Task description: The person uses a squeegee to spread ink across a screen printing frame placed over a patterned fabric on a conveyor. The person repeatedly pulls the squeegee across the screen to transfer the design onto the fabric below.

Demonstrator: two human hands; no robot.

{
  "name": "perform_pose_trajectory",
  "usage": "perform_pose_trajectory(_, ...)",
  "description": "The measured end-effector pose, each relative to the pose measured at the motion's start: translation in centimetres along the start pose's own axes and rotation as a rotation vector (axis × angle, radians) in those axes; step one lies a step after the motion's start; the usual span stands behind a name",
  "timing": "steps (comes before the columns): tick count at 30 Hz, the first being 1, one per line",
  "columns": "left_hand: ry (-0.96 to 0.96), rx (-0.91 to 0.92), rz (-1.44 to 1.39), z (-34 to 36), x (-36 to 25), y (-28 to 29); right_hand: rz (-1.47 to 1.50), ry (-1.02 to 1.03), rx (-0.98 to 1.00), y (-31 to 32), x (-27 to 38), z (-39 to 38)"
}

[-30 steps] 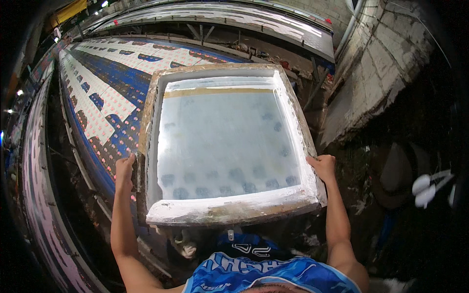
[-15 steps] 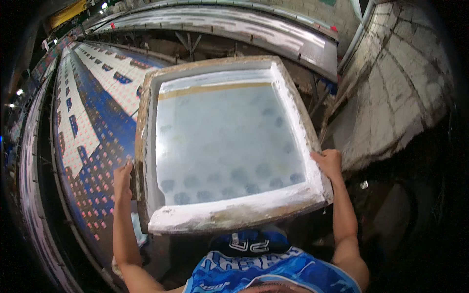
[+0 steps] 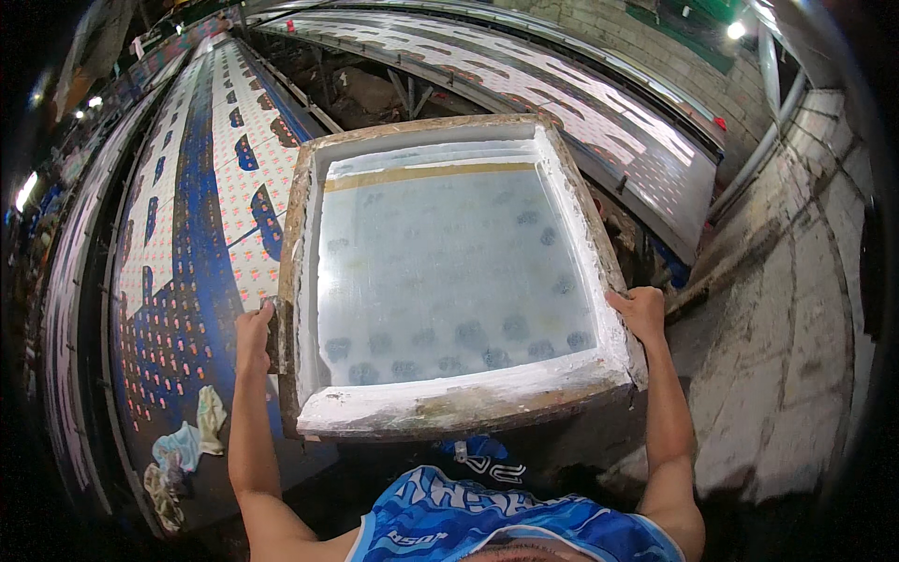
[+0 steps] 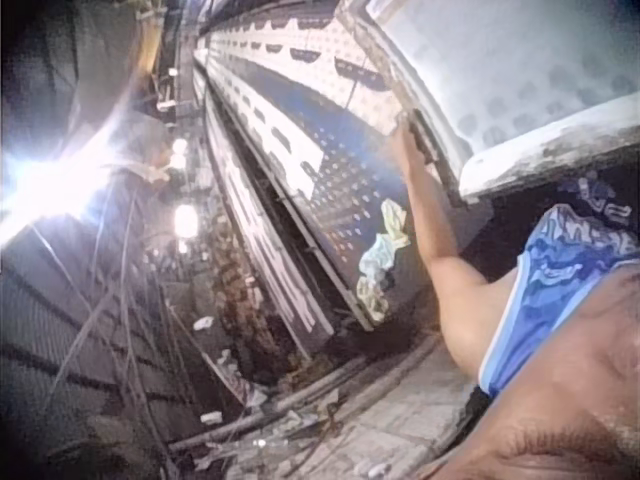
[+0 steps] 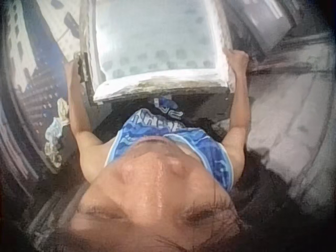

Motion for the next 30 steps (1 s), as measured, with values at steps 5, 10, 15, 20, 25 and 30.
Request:
perform_pose_trajectory(5,0.021,-0.087,-0.055,0.2,2.3,-3.4,0.078,0.096,-0.005,-2.6,-1.2,7.7)
perform_pose_trajectory(10,-0.008,-0.268,0.011,-1.0,2.8,-4.3,0.073,0.213,0.013,-6.4,-1.2,15.5)
perform_pose_trajectory(15,-0.044,-0.459,0.042,-4.9,3.1,-4.5,0.128,0.396,0.064,-10.9,1.8,22.5)
perform_pose_trajectory(20,0.007,-0.719,-0.049,-9.8,6.6,-6.1,0.181,0.69,0.072,-15.5,5.8,32.4)
perform_pose_trajectory(25,-0.002,-0.848,-0.188,-17.3,9.4,-5.8,0.273,0.839,0.221,-20.2,14.6,34.8)
perform_pose_trajectory(30,0.036,-1.108,-0.198,-25.3,11.1,-7.0,0.376,1.062,0.306,-25.2,23.5,35.8)
Point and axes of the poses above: each hand's wrist, its own z-axis towards the middle knuckle, its own y-axis out of the back of the hand, x = y × z, the point moved 5 cm from there along z, towards the middle knuckle, and after that the axes turned 8 degrees about -z, right-handed, at the moved point
